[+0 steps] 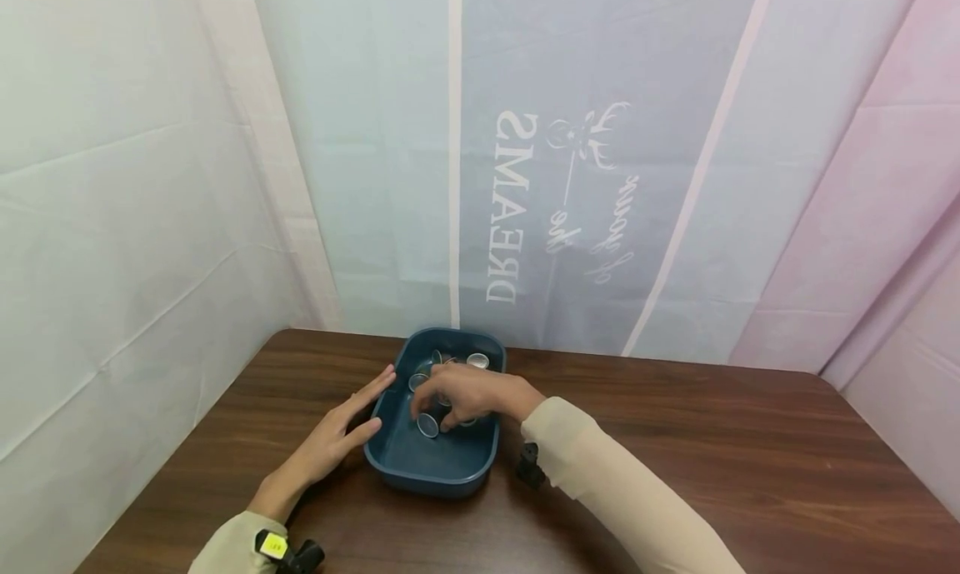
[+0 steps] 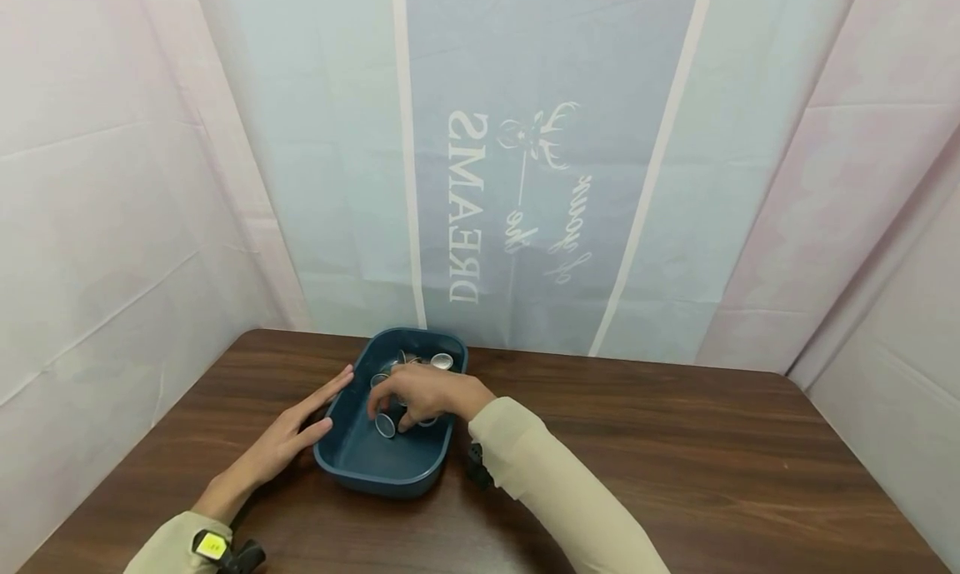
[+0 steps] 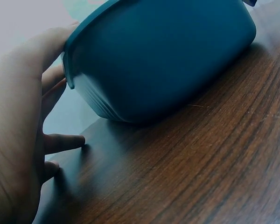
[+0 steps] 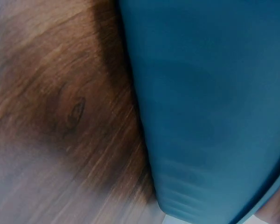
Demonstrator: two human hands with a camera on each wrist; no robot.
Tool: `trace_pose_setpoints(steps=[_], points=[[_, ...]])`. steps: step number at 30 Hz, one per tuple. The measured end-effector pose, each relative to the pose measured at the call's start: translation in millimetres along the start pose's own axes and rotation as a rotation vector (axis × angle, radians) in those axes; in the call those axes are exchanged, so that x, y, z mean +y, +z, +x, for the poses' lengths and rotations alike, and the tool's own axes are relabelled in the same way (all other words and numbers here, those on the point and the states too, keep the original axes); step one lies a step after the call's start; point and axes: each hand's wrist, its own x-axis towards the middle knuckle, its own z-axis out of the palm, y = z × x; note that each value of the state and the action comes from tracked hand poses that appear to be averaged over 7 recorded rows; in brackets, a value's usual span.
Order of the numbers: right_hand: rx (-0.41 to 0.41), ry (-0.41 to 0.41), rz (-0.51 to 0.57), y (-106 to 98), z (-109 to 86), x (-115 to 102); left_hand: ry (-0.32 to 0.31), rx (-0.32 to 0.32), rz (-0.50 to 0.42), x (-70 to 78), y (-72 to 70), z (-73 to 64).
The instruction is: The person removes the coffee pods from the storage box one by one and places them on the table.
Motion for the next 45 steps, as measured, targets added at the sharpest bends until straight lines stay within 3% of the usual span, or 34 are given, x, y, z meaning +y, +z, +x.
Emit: trace_pose_setpoints(steps=[10,17,27,45], points=[[-0.018,0.048,0.015,0.3,0.5,-1.4,0.007,0.003,0.011,-0.4,0.4,-0.3],[0.017,0.014,0.028,-4.8,-5.0,-1.7,0.002,0.006,0.022,0.6,1.1,-0.3],[0.165,-0.014,0.171,-21.7,-24.3,10.2,-0.012,0.009,0.016,0.0,1.5,-1.3],[0.405,0.084,0.317,-39.3,-70.7,31.0,-0.017,0.017,0.021,2.5,0.7,-1.2]])
